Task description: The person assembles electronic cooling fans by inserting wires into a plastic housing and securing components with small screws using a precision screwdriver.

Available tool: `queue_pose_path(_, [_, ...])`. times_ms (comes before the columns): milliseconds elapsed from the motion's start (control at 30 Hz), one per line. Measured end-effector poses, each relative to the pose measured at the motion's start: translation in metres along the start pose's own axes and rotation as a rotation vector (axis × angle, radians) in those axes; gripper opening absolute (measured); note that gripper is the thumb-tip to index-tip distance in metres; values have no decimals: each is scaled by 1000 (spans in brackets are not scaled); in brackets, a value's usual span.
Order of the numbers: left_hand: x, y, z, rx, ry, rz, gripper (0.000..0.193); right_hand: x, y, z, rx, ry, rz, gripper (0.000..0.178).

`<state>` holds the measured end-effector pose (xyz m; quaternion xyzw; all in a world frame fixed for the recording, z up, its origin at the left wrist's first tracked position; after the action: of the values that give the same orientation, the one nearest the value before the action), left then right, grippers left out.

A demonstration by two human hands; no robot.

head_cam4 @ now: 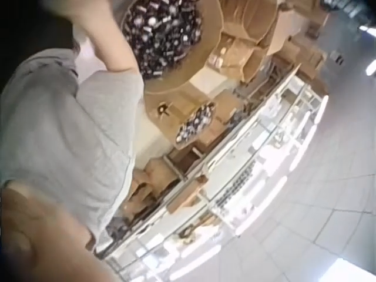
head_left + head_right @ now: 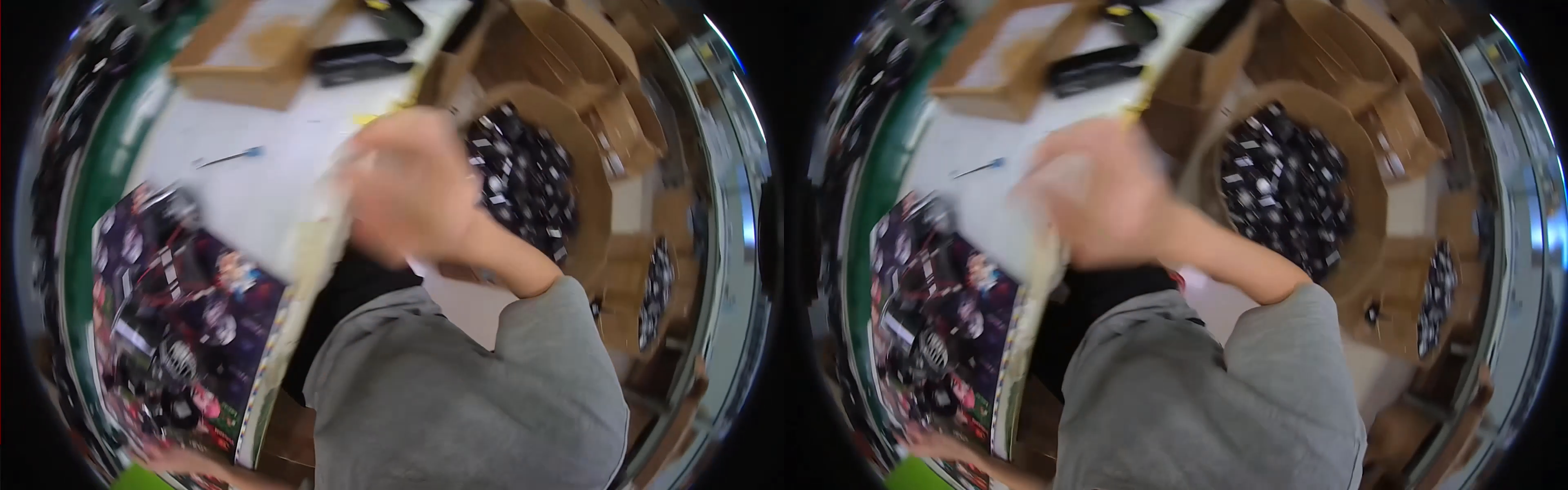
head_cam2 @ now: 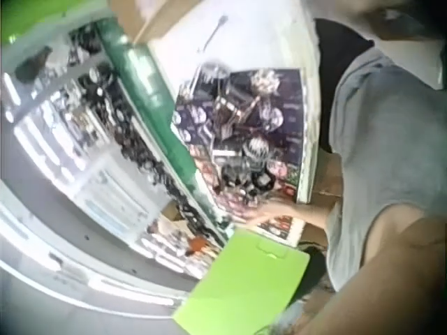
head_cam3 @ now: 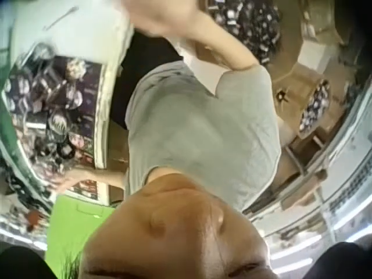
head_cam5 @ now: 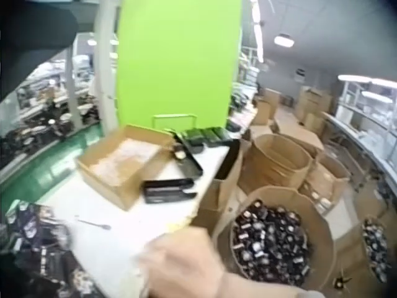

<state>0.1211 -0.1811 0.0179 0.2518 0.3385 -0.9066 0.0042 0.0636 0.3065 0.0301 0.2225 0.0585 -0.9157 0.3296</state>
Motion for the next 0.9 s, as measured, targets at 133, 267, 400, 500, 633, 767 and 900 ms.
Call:
queue_pose_path(133, [-10, -25, -2, 38, -162, -76, 48, -148, -134, -264, 962, -173, -436, 13])
queue_pose_path(267, [2, -187, -89, 666, -128, -97, 46, -260, -143, -500, 1425, 434, -937, 49])
queue_pose_path(400, [70, -273, -184, 1241, 565, -185, 53, -319, -150, -605, 1715, 634, -906, 78])
queue_pose_path(500, [129, -293, -248, 1352, 899, 17, 58, -330, -181, -649, 1659, 669, -828, 90])
queue_pose_path(633, [180, -337, -280, 1449, 910, 144, 65, -328, -205, -657, 1800, 528, -736, 85])
queue_pose_path(767, [212, -354, -285, 1236, 954, 212, 70, -321, -228, -642, 1806, 730, -937, 77])
queue_pose_path(900, [213, -351, -281, 1145, 1021, 202, 70, -306, -245, -653, 1782, 823, -703, 67])
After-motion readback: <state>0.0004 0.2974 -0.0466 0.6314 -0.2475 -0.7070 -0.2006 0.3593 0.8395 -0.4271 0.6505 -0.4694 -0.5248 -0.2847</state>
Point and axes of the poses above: each hand's wrist, its own z-axis towards the middle knuckle, its own x-axis out of the palm, y = z × x, the point moved 7 cm from there along z, towards the middle knuckle, and after that the axes turned 9 degrees about -x, right-handed, at the moved point
